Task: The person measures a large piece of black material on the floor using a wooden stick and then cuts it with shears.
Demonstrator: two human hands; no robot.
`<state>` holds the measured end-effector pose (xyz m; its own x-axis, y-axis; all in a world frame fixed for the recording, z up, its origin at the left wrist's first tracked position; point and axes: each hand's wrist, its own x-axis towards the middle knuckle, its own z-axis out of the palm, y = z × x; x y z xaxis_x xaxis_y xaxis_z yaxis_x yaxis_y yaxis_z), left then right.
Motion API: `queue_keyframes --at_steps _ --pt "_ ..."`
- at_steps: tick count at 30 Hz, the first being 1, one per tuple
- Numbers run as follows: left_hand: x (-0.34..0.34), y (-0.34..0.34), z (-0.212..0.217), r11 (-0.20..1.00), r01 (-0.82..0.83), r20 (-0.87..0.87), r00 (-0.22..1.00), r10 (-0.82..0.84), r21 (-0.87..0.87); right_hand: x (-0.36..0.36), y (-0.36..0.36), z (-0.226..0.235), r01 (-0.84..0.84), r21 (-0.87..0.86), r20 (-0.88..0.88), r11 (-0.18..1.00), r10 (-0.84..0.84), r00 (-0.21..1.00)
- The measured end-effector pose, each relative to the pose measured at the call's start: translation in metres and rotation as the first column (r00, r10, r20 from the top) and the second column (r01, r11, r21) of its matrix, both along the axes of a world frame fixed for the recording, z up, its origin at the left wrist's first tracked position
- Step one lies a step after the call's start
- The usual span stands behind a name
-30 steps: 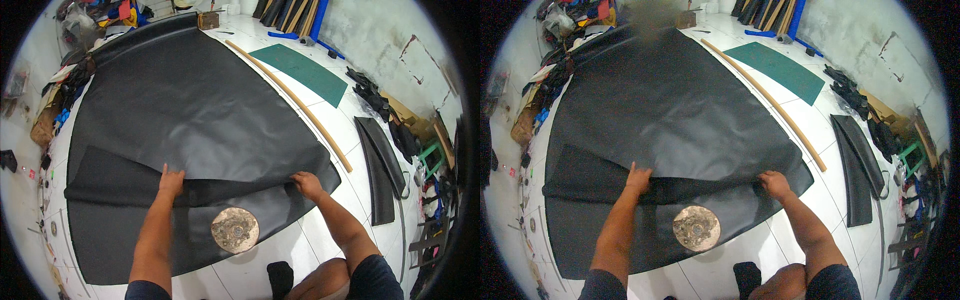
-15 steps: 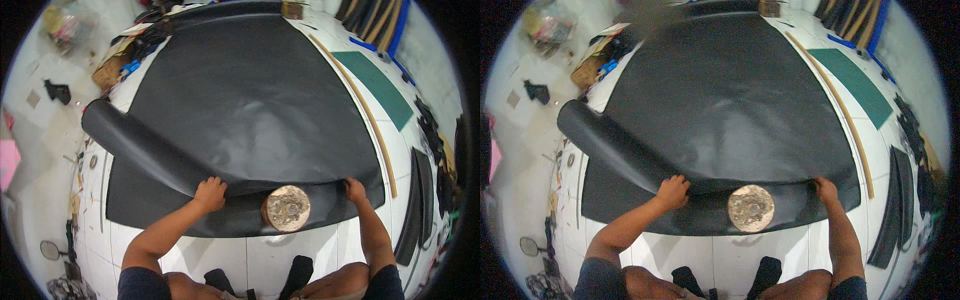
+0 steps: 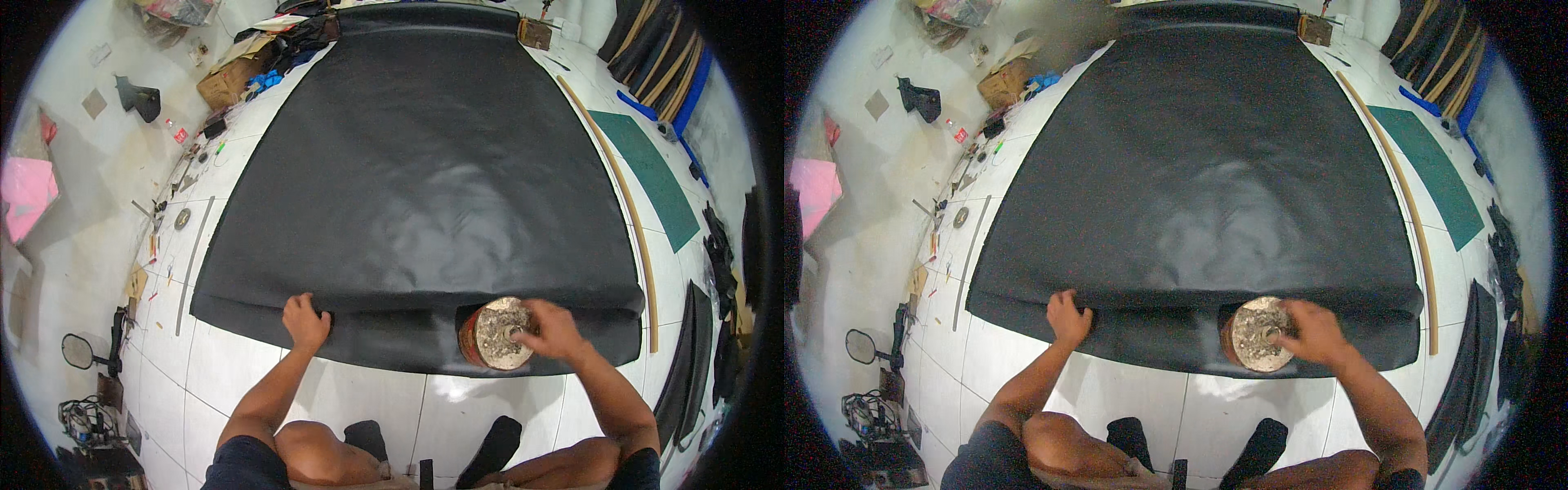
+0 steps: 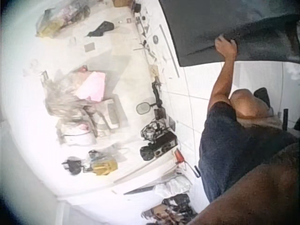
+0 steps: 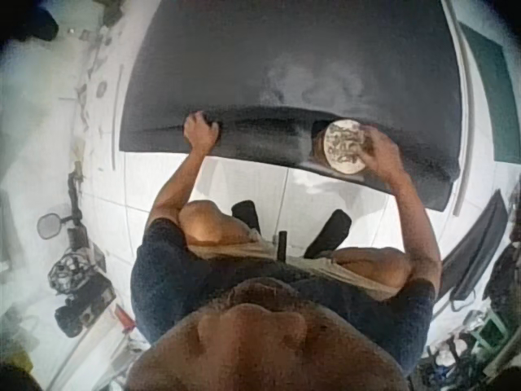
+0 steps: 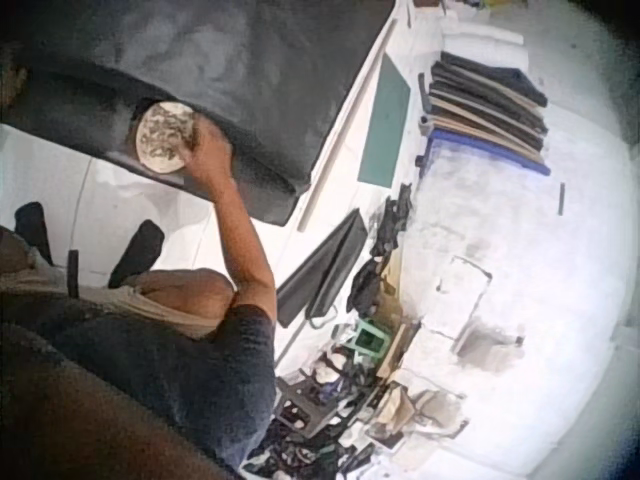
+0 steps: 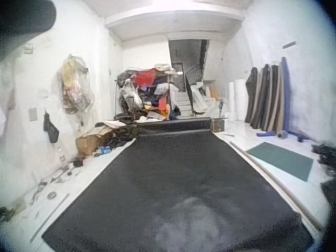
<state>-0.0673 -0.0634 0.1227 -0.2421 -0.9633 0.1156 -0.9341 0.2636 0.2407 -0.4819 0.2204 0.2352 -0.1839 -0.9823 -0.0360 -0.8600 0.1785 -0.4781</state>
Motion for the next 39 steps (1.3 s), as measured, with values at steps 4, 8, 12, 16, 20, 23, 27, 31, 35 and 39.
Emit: queue_keyframes --at_steps 4,8,12,16,20,23,27,31,35,39 --pt "-0.001 0.014 -0.017 0.739 -0.275 -0.331 0.760 0.559 0.615 0.030 -0.015 -0.002 -0.180 0.065 -0.198 0.982 0.189 0.962" --pt "-0.009 0.013 -0.044 0.362 0.320 -0.463 0.345 0.816 0.876 0.025 -0.014 -0.008 -0.196 -0.014 -0.295 0.980 0.184 0.938" --pt "-0.038 0.008 -0.049 0.501 0.334 -0.598 0.343 0.724 0.798 0.022 -0.011 -0.005 -0.171 0.202 -0.390 0.964 0.239 0.889" --pt "-0.007 -0.012 -0.066 0.544 0.208 -0.582 0.279 0.764 0.813 0.059 -0.010 -0.003 -0.347 0.065 -0.338 0.936 0.348 0.875" --pt "-0.032 0.009 -0.056 0.500 0.177 -0.526 0.401 0.750 0.848 0.065 0.031 0.007 -0.346 -0.028 -0.266 0.938 0.327 0.907" --pt "-0.009 -0.001 -0.066 0.526 0.218 -0.567 0.402 0.719 0.822 0.093 0.043 -0.002 -0.442 -0.032 -0.212 0.897 0.426 0.880" --pt "-0.013 -0.001 -0.077 0.531 0.146 -0.539 0.416 0.733 0.835 0.113 0.062 -0.013 -0.479 -0.032 -0.136 0.877 0.471 0.872" --pt "-0.002 -0.011 -0.080 0.517 0.151 -0.524 0.457 0.719 0.842 0.123 0.067 -0.025 -0.544 -0.005 -0.090 0.839 0.542 0.836" --pt "0.023 -0.017 -0.080 0.483 0.193 -0.508 0.508 0.695 0.854 0.128 0.061 -0.037 -0.589 0.021 -0.026 0.808 0.589 0.807" --pt "0.005 -0.017 -0.055 0.342 0.276 -0.438 0.639 0.632 0.898 0.091 0.048 -0.010 -0.648 0.272 0.325 0.712 0.566 0.758"
